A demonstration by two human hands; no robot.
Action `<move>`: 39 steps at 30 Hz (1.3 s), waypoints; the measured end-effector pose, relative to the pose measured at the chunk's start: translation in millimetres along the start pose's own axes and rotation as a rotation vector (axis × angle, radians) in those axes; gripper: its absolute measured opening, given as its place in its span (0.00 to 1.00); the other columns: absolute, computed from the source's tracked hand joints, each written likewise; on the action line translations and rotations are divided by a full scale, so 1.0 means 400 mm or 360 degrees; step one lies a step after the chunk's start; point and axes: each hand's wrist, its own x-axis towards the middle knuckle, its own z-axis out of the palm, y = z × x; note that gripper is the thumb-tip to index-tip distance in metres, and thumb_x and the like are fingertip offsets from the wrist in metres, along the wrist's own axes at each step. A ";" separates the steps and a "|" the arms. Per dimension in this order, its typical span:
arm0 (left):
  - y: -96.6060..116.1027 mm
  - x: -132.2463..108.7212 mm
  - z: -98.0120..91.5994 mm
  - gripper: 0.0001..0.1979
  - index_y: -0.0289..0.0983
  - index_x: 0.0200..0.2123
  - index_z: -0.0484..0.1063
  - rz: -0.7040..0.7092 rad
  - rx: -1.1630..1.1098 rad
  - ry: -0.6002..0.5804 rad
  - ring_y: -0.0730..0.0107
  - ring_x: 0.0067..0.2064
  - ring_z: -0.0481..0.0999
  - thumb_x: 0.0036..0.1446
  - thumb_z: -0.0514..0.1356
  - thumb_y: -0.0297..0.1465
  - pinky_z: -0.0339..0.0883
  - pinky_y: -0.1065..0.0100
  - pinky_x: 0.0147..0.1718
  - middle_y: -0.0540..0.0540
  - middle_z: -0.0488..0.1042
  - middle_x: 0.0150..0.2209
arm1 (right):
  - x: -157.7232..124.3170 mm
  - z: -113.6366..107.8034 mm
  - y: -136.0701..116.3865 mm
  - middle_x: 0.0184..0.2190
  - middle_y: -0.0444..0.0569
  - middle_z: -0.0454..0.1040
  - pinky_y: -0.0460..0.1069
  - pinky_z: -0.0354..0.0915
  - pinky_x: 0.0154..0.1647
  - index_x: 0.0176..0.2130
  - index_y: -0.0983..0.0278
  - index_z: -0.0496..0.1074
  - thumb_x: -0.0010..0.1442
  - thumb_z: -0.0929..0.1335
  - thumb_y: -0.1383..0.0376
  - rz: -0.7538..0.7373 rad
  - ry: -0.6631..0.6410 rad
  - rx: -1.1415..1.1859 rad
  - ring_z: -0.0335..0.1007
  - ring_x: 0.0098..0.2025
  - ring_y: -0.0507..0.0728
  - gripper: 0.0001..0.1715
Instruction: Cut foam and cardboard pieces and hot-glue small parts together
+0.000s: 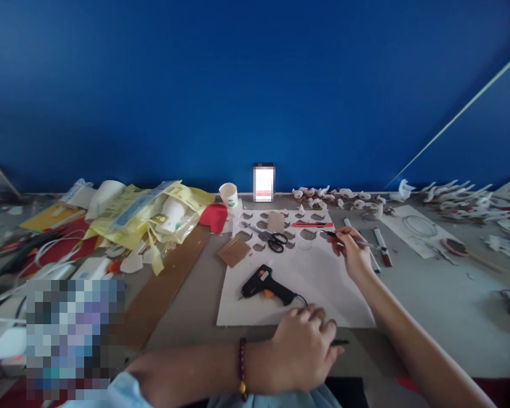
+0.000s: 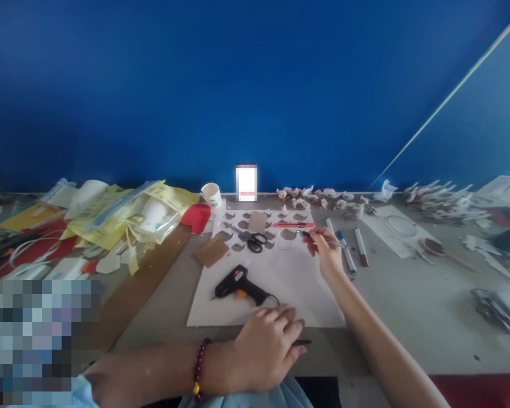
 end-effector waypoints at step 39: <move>-0.012 -0.129 -0.180 0.07 0.37 0.37 0.69 -0.0359 -0.0048 -0.0194 0.65 0.29 0.77 0.63 0.53 0.34 0.63 0.68 0.27 0.48 0.76 0.27 | -0.397 -0.002 -0.092 0.23 0.45 0.69 0.43 0.58 0.19 0.29 0.65 0.72 0.48 0.75 0.55 0.0310 -0.0847 0.0016 0.59 0.21 0.48 0.17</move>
